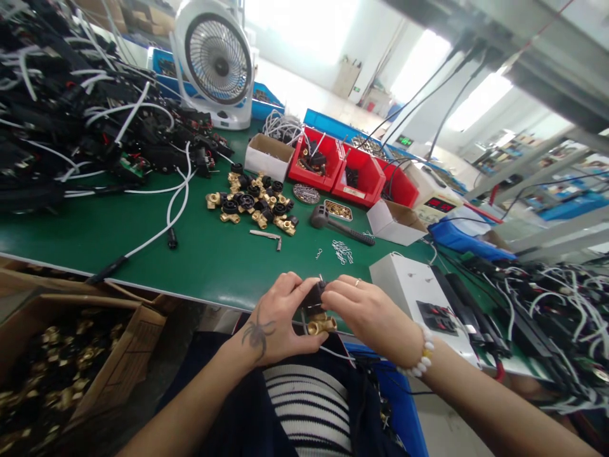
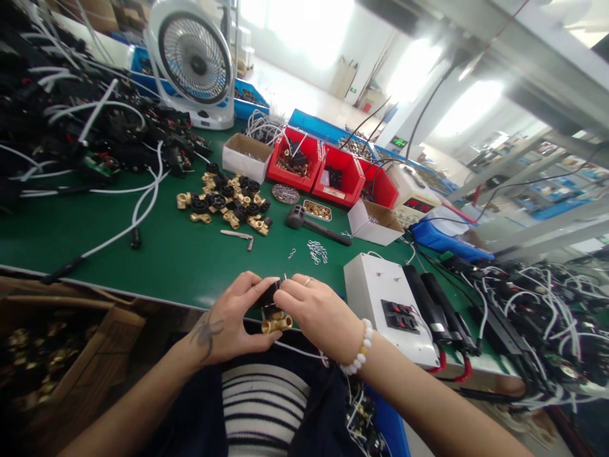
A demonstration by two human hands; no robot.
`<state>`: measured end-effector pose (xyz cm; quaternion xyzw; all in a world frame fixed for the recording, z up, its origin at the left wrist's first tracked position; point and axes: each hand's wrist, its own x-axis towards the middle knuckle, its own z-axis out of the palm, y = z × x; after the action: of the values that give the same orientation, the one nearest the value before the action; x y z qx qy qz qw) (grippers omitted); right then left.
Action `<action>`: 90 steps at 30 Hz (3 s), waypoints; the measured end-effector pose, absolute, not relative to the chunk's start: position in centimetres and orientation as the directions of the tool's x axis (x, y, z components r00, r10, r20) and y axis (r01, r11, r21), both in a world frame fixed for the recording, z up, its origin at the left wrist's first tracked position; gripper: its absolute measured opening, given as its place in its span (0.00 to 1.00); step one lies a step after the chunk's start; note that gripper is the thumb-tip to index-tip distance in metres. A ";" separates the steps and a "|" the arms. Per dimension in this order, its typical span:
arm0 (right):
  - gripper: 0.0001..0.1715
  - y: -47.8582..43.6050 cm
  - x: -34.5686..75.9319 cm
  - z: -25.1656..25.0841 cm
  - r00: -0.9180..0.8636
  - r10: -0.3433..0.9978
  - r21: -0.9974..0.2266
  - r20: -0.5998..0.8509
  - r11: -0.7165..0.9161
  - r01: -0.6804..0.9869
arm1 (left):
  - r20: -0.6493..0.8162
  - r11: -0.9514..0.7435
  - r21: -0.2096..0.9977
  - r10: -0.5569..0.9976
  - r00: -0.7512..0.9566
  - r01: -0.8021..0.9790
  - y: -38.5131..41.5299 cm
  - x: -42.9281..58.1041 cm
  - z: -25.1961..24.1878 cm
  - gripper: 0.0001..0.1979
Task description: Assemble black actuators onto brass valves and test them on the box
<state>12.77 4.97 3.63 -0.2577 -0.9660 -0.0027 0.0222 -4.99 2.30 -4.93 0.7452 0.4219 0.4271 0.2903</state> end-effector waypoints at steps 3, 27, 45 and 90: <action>0.09 6.6 13.0 4.3 -0.843 0.535 -0.041 0.051 0.845 0.534 | 0.383 -0.447 0.821 0.893 0.237 0.355 2.6 -4.9 -5.1 0.32; 0.21 10.9 15.6 8.2 -0.192 0.976 -0.528 0.099 0.215 0.821 | 0.414 -0.425 0.853 0.905 0.103 0.304 3.7 -4.7 -7.2 0.35; 0.28 0.6 17.5 6.1 -0.059 0.998 -0.782 0.007 0.042 0.622 | 0.418 -0.432 0.836 0.901 0.116 0.339 3.5 -4.5 -6.7 0.34; 0.32 4.7 14.5 2.8 -0.397 0.881 -0.794 -0.256 0.043 0.607 | 0.374 -0.373 0.899 0.926 0.040 0.231 2.7 -3.1 -6.7 0.21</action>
<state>14.51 4.68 2.80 -0.5272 -0.7056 0.4480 0.1531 -3.15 2.68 -6.73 0.6407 0.4515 0.5254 0.3311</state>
